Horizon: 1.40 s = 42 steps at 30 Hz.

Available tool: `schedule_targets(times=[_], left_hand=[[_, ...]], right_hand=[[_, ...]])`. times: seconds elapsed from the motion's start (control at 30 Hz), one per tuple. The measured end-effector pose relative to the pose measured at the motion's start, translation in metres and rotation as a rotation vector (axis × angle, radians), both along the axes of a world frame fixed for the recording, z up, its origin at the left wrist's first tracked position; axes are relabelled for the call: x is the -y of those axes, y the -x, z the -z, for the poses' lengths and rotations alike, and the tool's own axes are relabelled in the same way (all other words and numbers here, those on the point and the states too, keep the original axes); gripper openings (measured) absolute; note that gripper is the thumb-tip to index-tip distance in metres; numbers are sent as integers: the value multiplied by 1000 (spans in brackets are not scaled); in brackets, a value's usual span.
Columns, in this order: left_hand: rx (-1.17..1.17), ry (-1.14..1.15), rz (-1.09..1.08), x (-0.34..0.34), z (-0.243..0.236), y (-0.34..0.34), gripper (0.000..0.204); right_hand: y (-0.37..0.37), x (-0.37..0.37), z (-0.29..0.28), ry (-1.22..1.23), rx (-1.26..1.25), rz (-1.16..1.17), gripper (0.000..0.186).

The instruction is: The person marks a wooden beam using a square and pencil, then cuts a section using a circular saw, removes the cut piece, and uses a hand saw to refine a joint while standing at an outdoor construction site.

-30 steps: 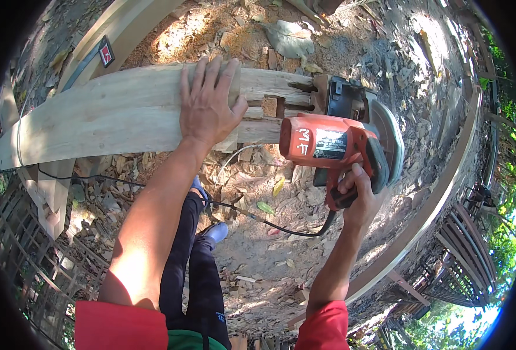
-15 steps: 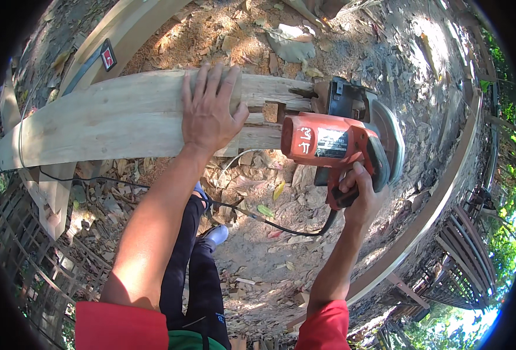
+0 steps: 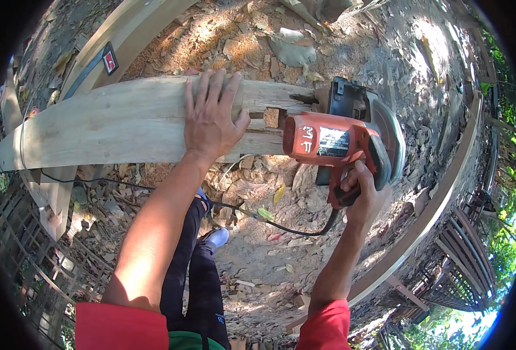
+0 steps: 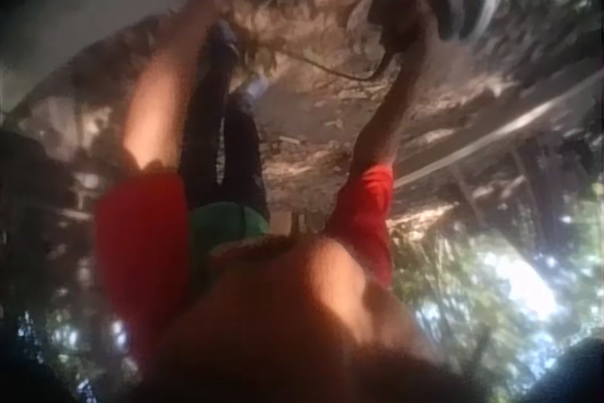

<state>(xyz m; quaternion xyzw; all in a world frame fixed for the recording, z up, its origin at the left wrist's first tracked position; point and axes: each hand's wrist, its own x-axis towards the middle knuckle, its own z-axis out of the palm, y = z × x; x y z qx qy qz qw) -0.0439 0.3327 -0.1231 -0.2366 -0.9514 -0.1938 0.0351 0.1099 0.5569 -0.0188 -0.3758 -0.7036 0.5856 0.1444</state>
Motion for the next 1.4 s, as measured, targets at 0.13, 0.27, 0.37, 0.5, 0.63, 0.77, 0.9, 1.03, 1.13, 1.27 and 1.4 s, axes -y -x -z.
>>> schedule_targets(times=[0.13,0.27,0.37,0.5,0.63,0.77,0.9,1.03,1.13,1.27,1.4], left_hand=[[2,8,7,0,-1,0,68],[1,-4,-2,4,0,0,68],[-5,3,-1,1,-1,0,68],[-3,2,-6,-1,0,1,67],[3,6,-5,0,-1,2,67],[63,33,8,1,-3,3,68],[78,40,8,0,-4,3,70],[40,10,1,0,-4,3,68],[45,14,6,-1,-4,4,69],[51,22,5,-1,-5,4,70],[55,19,6,-3,-6,4,71]], right_hand=[[5,1,-2,34,-28,20,16],[10,4,-2,22,-51,3,16],[11,0,-1,15,-36,15,16],[15,-7,1,5,-33,-13,20],[23,-6,0,28,-73,-31,18],[29,-11,2,26,-69,-20,15],[37,-14,0,0,-26,0,14],[47,-13,-3,6,-24,14,14],[49,-19,3,34,-62,26,15],[61,-20,3,50,-100,1,15],[71,-22,3,39,-108,24,20]])
